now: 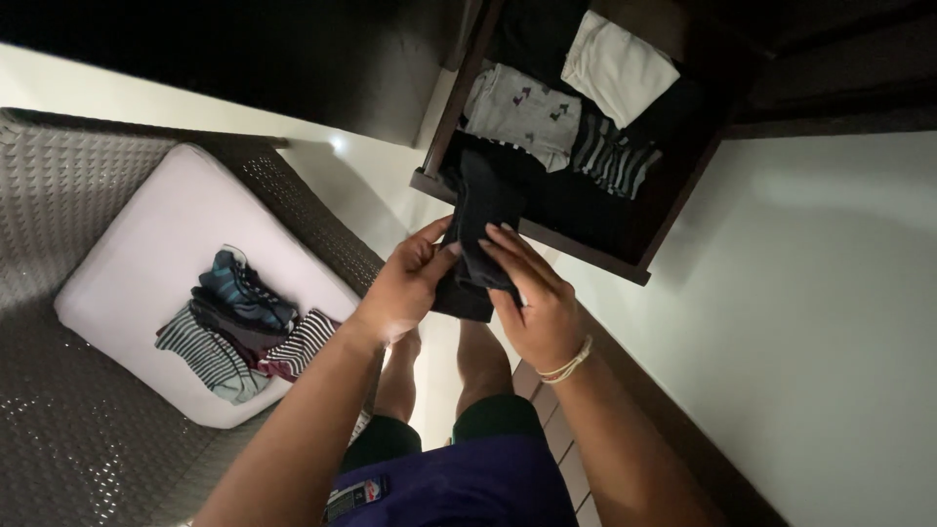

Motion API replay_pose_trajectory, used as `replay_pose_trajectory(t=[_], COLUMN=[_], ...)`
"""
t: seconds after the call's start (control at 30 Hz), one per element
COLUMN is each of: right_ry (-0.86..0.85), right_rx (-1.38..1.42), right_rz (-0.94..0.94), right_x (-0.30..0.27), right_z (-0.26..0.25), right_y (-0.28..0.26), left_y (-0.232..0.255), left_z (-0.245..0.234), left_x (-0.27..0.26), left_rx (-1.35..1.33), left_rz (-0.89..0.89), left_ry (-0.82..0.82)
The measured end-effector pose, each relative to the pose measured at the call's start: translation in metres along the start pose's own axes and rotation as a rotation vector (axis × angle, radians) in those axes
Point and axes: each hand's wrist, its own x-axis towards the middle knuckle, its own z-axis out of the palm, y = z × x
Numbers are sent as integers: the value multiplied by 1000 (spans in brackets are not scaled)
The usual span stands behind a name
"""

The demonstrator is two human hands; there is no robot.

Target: Organizing pairs of socks from a chair into a dresser drawer.

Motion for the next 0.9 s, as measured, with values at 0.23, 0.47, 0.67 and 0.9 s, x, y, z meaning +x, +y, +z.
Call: replay_pose_trajectory(t=[0.23, 0.47, 0.67, 0.9], right_ry=[89, 237, 377, 429], right_rx=[55, 269, 446, 341], right_rz=[-20, 297, 341, 348], right_x=[-1, -10, -11, -25], right_z=[6, 2, -8, -8], right_y=[7, -7, -54, -113], left_y=[-21, 26, -1, 45], left_z=[-21, 27, 35, 78], left_x=[-6, -32, -59, -111], left_rx=[-193, -329, -306, 335], left_rz=[-50, 24, 102, 357], left_ry=[166, 88, 132, 264])
